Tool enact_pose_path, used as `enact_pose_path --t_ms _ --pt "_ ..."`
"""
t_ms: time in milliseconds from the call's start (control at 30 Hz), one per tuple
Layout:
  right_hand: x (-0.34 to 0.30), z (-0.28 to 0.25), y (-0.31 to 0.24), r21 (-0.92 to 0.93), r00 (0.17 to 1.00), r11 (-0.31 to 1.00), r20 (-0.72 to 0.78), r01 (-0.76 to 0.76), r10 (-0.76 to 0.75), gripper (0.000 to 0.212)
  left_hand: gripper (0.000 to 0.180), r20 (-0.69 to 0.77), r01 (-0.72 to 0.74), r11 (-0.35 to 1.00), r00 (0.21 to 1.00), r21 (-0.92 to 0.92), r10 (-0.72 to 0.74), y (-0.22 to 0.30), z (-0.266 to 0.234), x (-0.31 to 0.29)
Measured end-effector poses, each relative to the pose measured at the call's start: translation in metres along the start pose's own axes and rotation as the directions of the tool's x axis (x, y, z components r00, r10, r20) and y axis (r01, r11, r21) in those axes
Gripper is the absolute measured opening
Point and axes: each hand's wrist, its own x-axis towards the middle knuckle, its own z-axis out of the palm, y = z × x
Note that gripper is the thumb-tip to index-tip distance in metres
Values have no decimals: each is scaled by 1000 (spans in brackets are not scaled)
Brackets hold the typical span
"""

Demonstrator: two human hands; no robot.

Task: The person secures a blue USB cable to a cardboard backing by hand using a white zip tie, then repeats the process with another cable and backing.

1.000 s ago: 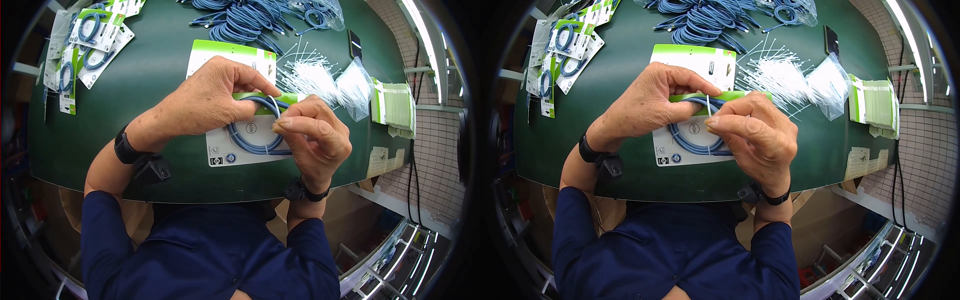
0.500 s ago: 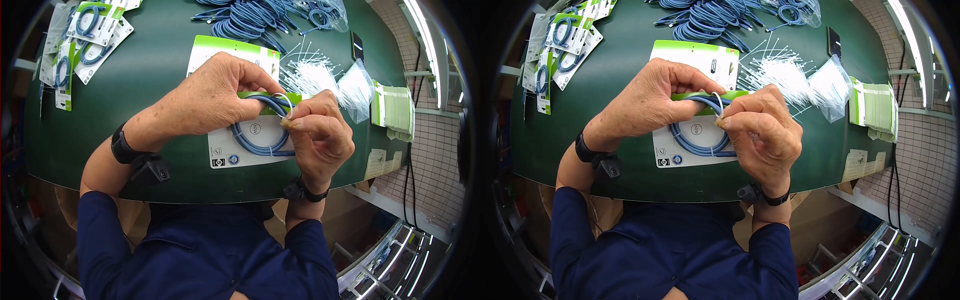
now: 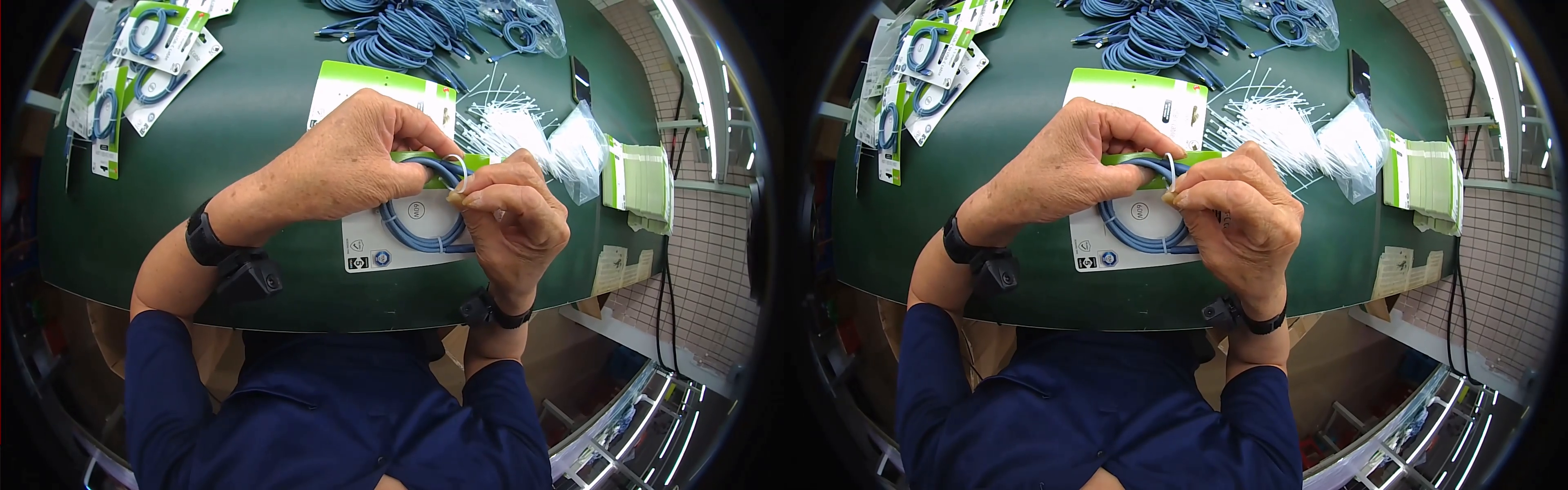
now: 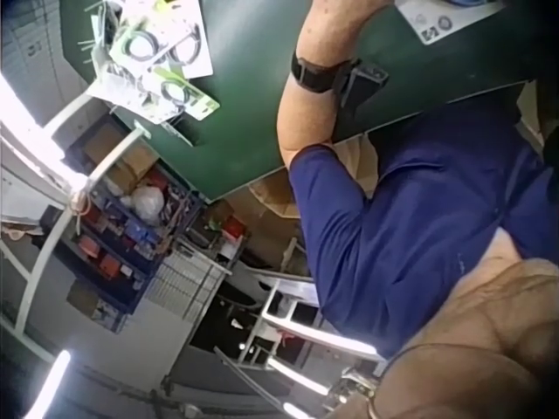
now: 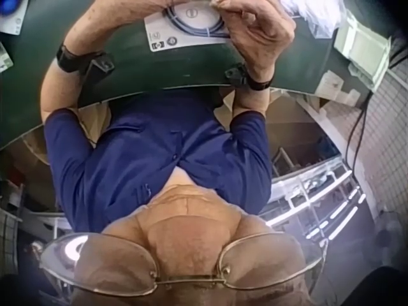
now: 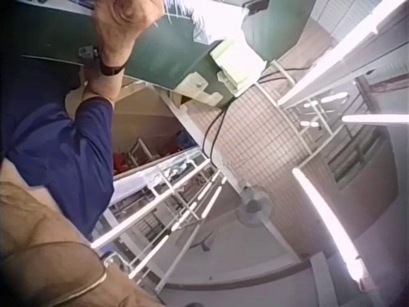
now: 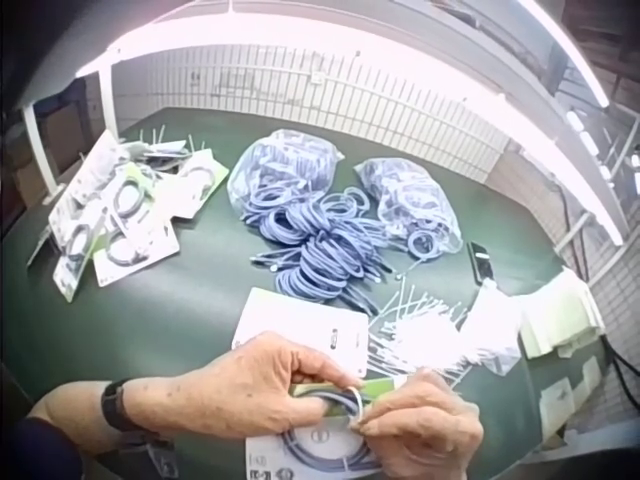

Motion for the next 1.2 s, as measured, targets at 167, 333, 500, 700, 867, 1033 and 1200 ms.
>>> enact_pose_path --t_ms 167,333,500,700,867,1033,1200 --pt "4 7 -5 -29 999 999 -29 -46 45 28 31 1 -49 998 999 45 48 -8 0 1" --pt "7 9 -9 -140 995 986 21 -94 98 30 33 32 -10 998 999 57 9 -7 -2 4" --pt "8 4 -9 -237 998 971 54 -15 29 30 36 41 22 999 999 24 -23 -10 0 6" --pt "7 1 -13 -210 997 978 79 -9 26 32 36 57 17 999 998 36 -19 -12 1 3" --pt "9 7 -21 -281 994 959 105 46 -17 29 34 51 35 999 998 24 -36 -14 1 3" --pt "8 8 -25 -386 987 920 160 65 -2 26 33 41 79 997 996 10 -80 -13 3 4" --pt "10 8 -26 -429 993 903 118 36 16 25 37 -30 -89 949 994 304 103 -3 3 1"
